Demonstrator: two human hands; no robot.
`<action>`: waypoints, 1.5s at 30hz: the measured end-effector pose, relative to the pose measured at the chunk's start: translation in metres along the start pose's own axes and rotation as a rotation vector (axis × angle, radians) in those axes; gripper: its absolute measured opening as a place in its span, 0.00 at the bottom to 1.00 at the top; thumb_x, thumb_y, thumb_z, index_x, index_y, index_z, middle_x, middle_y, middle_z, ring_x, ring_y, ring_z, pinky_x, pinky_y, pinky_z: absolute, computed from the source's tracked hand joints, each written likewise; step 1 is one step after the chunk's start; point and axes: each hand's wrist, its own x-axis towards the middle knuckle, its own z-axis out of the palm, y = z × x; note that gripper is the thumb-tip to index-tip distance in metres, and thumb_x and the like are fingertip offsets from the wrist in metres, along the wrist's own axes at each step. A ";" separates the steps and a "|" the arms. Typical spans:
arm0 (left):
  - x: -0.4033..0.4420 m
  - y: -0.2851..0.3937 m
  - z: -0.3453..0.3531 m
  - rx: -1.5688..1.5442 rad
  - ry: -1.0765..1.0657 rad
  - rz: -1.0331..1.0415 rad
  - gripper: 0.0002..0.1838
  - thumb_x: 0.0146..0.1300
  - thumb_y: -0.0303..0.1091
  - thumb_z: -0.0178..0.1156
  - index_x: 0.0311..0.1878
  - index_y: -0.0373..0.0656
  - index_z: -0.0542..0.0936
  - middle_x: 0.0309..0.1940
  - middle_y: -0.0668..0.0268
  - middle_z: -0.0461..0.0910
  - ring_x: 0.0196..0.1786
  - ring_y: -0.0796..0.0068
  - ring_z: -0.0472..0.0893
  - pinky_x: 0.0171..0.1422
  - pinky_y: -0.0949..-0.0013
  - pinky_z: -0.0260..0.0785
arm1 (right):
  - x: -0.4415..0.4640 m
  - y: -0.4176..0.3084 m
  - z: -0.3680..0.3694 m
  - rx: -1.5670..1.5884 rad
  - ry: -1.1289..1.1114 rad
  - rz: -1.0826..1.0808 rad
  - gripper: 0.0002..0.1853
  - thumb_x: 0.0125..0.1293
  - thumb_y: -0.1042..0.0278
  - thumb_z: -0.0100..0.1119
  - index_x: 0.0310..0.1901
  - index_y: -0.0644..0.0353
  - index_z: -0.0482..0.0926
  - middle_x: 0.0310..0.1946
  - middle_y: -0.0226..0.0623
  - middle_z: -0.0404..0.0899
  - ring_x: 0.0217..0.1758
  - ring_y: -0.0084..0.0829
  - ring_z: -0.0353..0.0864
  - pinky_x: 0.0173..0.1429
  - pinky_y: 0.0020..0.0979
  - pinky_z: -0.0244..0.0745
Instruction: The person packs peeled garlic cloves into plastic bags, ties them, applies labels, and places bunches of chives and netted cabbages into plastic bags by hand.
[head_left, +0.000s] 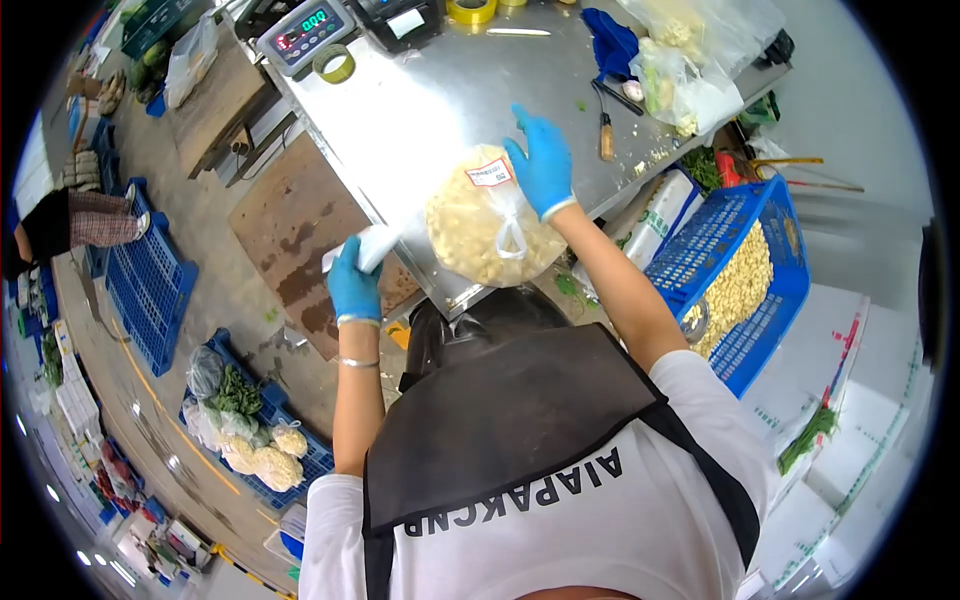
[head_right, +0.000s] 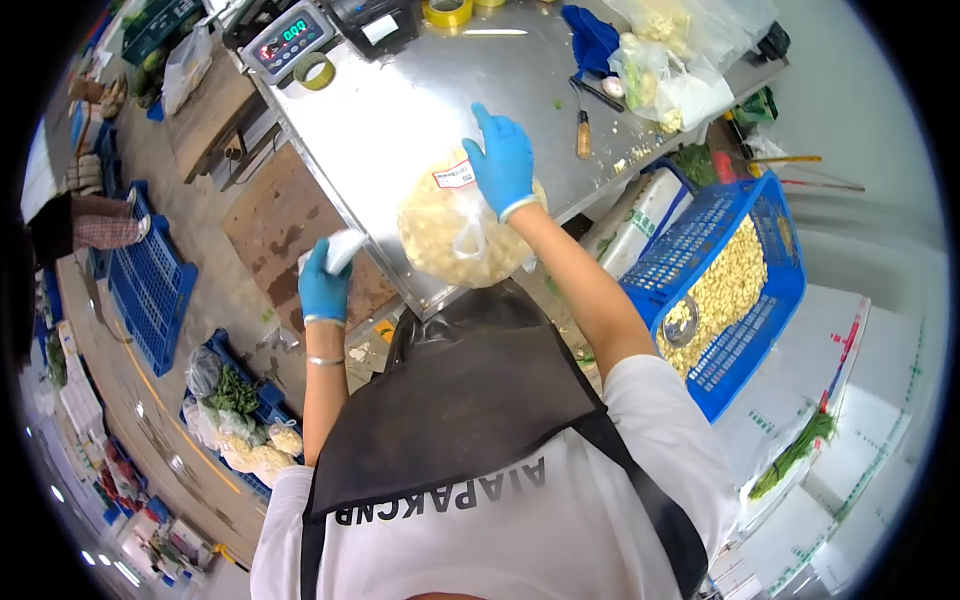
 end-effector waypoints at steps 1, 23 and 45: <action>-0.008 -0.004 -0.015 0.003 0.032 0.025 0.15 0.65 0.33 0.58 0.51 0.37 0.76 0.47 0.59 0.79 0.50 0.64 0.79 0.55 0.60 0.74 | 0.001 -0.017 -0.015 0.116 -0.047 -0.082 0.30 0.62 0.58 0.61 0.64 0.57 0.69 0.50 0.46 0.76 0.56 0.46 0.74 0.61 0.44 0.68; -0.237 -0.111 -0.265 -0.424 0.489 0.106 0.14 0.61 0.39 0.61 0.48 0.45 0.77 0.42 0.65 0.79 0.41 0.68 0.80 0.40 0.65 0.76 | -0.131 0.029 0.007 -0.056 -0.349 -0.466 0.15 0.63 0.54 0.56 0.46 0.53 0.80 0.39 0.43 0.81 0.39 0.45 0.81 0.44 0.41 0.74; -0.548 -0.300 -0.601 -0.563 1.314 0.508 0.12 0.60 0.28 0.52 0.42 0.40 0.83 0.39 0.62 0.82 0.40 0.72 0.79 0.47 0.69 0.72 | -0.499 -0.441 0.138 0.636 -1.365 -0.185 0.20 0.70 0.52 0.56 0.32 0.64 0.81 0.30 0.28 0.77 0.34 0.22 0.72 0.42 0.26 0.69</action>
